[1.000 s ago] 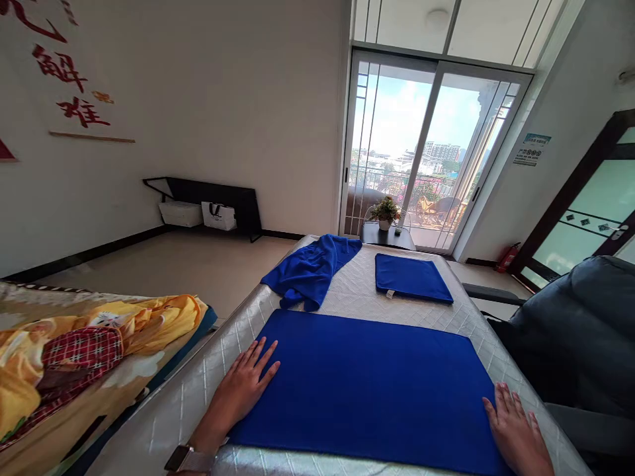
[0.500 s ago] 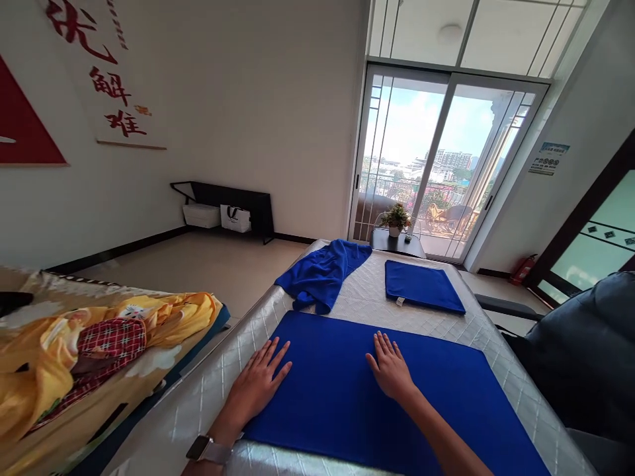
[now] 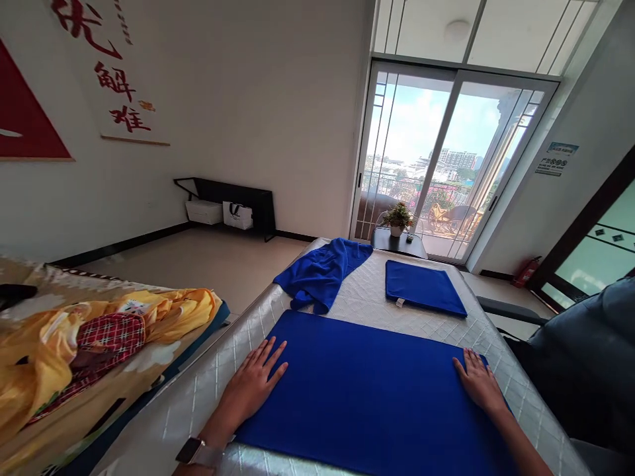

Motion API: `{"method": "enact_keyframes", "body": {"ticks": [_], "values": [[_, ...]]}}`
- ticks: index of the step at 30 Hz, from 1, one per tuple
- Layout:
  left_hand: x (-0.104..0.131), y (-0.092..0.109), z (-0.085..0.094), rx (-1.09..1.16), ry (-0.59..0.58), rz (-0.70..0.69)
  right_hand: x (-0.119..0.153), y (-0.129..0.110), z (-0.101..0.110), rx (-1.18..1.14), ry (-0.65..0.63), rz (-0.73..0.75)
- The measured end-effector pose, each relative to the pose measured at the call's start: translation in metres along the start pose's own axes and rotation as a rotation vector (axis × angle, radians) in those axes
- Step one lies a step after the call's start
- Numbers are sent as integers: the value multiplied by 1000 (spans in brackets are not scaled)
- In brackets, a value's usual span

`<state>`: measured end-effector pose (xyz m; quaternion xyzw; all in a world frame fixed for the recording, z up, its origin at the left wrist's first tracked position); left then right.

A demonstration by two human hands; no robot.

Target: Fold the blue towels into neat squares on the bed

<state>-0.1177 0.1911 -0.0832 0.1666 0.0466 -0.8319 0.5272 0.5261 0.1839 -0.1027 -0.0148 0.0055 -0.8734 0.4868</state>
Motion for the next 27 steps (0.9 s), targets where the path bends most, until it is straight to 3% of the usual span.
{"method": "enact_keyframes", "body": {"ticks": [3, 7, 12, 15, 17, 22, 27], "values": [[0, -2, -2, 7, -56, 15, -16, 29, -3, -25, 42, -27], [-11, -4, 3, -21, -132, 79, -18, 33, -8, -48, 84, -18], [-74, 12, 23, -83, -74, 41, -18, 31, -9, -74, 93, -17], [-114, 21, 21, -29, -64, -42, -18, 32, -7, -81, 99, -21], [-126, 15, 14, 3, -66, -42, -18, 33, -8, -86, 99, -19], [-120, -19, -5, 44, -19, 44, -24, 39, -18, -137, 118, -4], [-116, -26, -15, 59, -3, 52, -25, 40, -22, -116, 112, 3]]}}
Point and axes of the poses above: each hand's wrist, its own x-axis away from the middle knuckle, its own z-axis out of the back of the hand, y = z × x, the point moved 8 cm from there along -x, towards the middle knuckle, and after that the axes turned 13 degrees about -z, right-handed, at the moved point
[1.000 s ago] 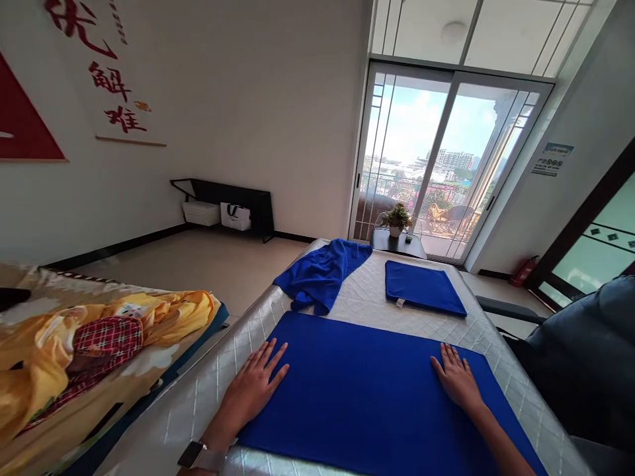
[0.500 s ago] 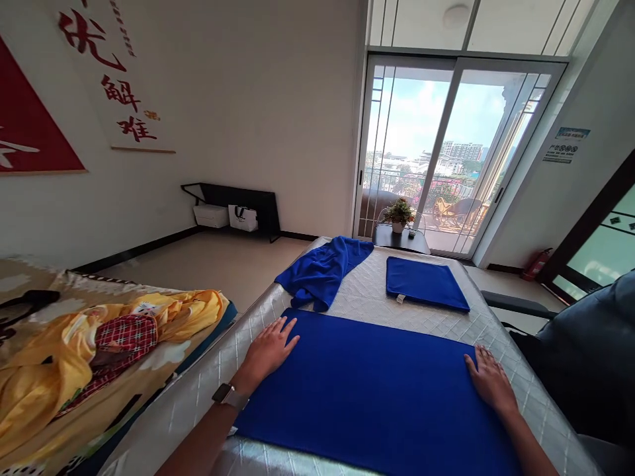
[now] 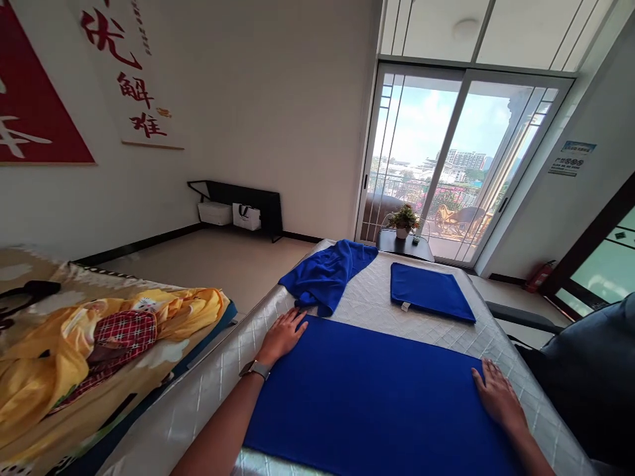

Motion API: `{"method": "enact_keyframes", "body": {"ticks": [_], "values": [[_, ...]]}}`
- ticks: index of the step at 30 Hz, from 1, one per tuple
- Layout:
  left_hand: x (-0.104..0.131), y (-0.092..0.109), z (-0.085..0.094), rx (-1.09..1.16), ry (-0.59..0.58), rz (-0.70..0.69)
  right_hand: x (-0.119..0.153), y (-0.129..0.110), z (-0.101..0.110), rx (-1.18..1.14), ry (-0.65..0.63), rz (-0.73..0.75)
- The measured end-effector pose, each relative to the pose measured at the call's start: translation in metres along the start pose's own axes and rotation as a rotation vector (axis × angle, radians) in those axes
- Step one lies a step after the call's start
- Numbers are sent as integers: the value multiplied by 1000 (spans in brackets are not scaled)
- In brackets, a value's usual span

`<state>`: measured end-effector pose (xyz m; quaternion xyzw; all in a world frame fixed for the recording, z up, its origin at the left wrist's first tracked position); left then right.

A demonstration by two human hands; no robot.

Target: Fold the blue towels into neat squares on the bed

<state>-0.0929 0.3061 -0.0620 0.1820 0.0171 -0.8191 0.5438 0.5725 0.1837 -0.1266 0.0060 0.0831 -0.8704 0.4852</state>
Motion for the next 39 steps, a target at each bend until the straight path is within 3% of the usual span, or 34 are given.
{"method": "enact_keyframes", "body": {"ticks": [5, 8, 12, 14, 16, 18, 20, 22, 25, 27, 34, 36, 39], "values": [[-2, 3, -2, -29, 25, -15, 11, -18, 30, 255, 61, -47], [-2, 2, -4, -41, 28, -19, 27, -56, 58, 372, 154, -19], [-3, 1, -3, -26, 31, -16, 74, -160, 78, 228, 181, 165], [-4, 2, -1, -14, 35, -19, 106, -225, 73, 85, 72, 320], [-4, 3, 1, -9, 38, -21, 138, -282, 61, -35, -116, 453], [-4, 4, 2, -4, 39, -22, 159, -321, 53, -101, -239, 521], [-4, 6, 4, 1, 43, -25, 167, -337, 47, -121, -301, 530], [-3, 7, 6, 1, 44, -26, 163, -332, 43, -112, -321, 501], [-2, 9, 9, -2, 32, -15, 140, -292, 38, -76, -293, 428], [-2, 10, 10, -4, 19, -7, 118, -248, 33, -33, -244, 362], [-2, 7, 11, -17, 54, -11, 33, -57, 16, 102, -91, 85], [-3, 5, 10, -18, 55, -12, 19, -19, 14, 91, -61, 15], [-4, 5, 10, -21, 45, -25, 10, 5, 12, 82, -37, -27]]}}
Point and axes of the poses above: each hand's wrist, its own x-axis away from the middle knuckle, its own z-axis out of the back of the hand, y = z × x, the point moved 8 cm from there along -x, towards the middle knuckle, and after that the axes turned 13 degrees about -z, right-handed, at the moved point
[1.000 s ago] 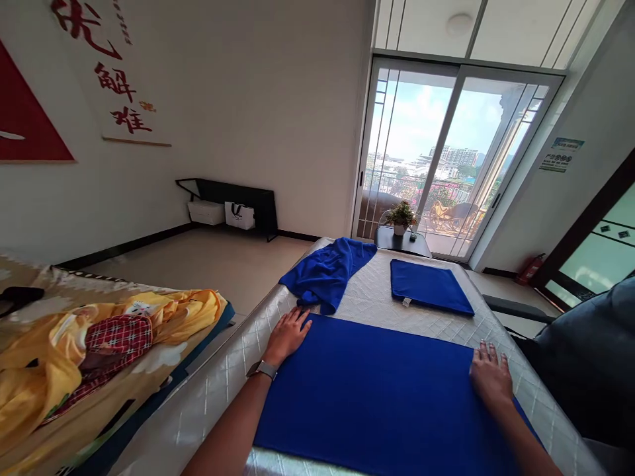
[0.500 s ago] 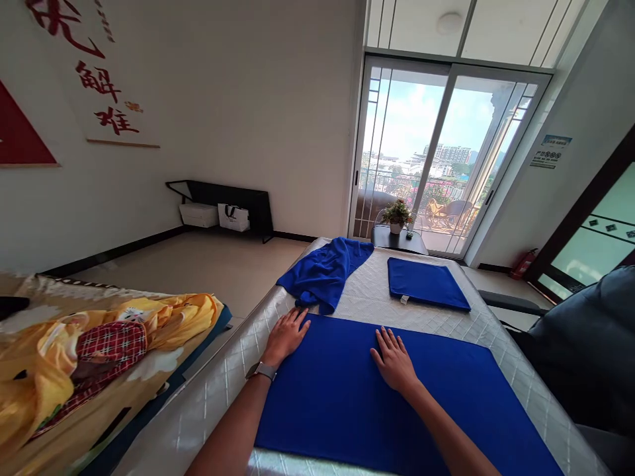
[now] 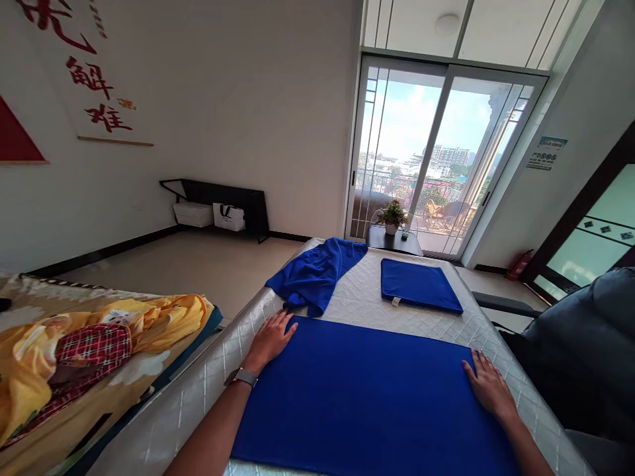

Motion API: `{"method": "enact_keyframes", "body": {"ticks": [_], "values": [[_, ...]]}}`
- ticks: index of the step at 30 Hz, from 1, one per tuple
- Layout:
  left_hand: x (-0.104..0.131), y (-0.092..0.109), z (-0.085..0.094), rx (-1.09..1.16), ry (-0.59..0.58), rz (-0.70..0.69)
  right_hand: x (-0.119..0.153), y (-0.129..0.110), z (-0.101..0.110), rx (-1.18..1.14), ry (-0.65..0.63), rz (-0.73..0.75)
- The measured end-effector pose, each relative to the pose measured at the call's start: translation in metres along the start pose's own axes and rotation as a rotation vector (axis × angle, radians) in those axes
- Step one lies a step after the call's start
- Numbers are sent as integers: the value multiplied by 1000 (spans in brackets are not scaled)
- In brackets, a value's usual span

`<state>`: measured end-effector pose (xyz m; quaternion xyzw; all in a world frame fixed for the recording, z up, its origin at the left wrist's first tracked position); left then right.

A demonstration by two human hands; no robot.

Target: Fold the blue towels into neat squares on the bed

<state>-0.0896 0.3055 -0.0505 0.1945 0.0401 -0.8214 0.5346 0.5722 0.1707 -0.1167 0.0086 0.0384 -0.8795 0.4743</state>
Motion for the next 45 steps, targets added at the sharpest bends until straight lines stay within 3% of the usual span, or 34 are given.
{"method": "enact_keyframes", "body": {"ticks": [12, 20, 24, 26, 28, 32, 34, 37, 39, 41, 45], "values": [[-5, 13, 27, -23, 100, -56, 4, -4, 7, -46, 22, -5], [-1, 19, 18, 38, 48, -79, 9, -4, 14, 2, 1, -26], [0, 19, 18, 35, 57, -74, 17, -16, 34, 158, 115, -166], [0, 19, 18, 34, 61, -74, 30, -47, 48, 185, 179, -164], [1, 18, 18, 32, 65, -71, 51, -101, 58, 153, 173, -45], [1, 18, 17, 35, 71, -67, 111, -229, 64, -42, 14, 286], [1, 17, 17, 35, 72, -68, 139, -281, 62, -124, -106, 429], [2, 17, 17, 27, 68, -69, 161, -320, 54, -140, -235, 507], [1, 17, 17, 18, 66, -70, 160, -321, 48, -125, -265, 499], [1, 18, 17, 10, 66, -72, 149, -305, 44, -116, -253, 472], [0, 18, 17, 12, 77, -82, 105, -228, 33, -70, -186, 334]]}}
Point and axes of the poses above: each hand's wrist, its own x-axis away from the middle knuckle, its own z-axis out of the back of the hand, y = z × x, the point moved 8 cm from there along -x, towards the middle knuckle, and after that the axes turned 13 degrees about -z, right-handed, at the moved point
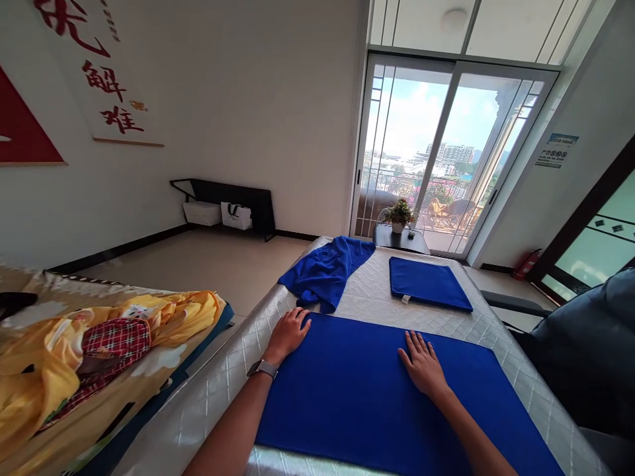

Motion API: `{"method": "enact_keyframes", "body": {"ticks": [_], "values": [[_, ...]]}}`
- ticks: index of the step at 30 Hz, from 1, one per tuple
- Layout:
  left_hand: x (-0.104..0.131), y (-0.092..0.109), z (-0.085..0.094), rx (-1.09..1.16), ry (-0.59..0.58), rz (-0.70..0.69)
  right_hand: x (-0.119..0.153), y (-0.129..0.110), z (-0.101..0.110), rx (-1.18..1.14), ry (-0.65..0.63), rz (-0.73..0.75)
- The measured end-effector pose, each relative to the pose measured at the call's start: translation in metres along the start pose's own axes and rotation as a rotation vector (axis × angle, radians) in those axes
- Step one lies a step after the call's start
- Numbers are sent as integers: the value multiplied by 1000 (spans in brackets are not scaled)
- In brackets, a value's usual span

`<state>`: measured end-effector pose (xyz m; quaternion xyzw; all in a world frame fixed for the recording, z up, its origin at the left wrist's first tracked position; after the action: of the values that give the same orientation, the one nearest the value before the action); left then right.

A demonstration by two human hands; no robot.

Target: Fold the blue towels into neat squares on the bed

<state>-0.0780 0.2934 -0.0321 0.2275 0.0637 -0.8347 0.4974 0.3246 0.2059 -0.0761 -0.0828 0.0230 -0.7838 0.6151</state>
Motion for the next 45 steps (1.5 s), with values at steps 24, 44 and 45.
{"method": "enact_keyframes", "body": {"ticks": [24, 44, 45], "values": [[-1, 5, 2, -5, 35, 17, -17, 214, 19, 43, 146, -492], [0, 5, 3, 7, 50, 25, 95, 4, -15, -43, 6, 72], [-1, 5, 4, 9, 51, 24, 91, 30, -15, -26, 31, 28]]}}
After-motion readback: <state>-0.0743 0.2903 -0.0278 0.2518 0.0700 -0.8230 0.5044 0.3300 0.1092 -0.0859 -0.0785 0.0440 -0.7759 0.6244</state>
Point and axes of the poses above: each hand's wrist, its own x-axis away from the middle knuckle, its own z-axis out of the back of the hand, y = z × x, the point moved 8 cm from there along -x, towards the middle knuckle, and after that the axes turned 13 degrees about -z, right-handed, at the moved point
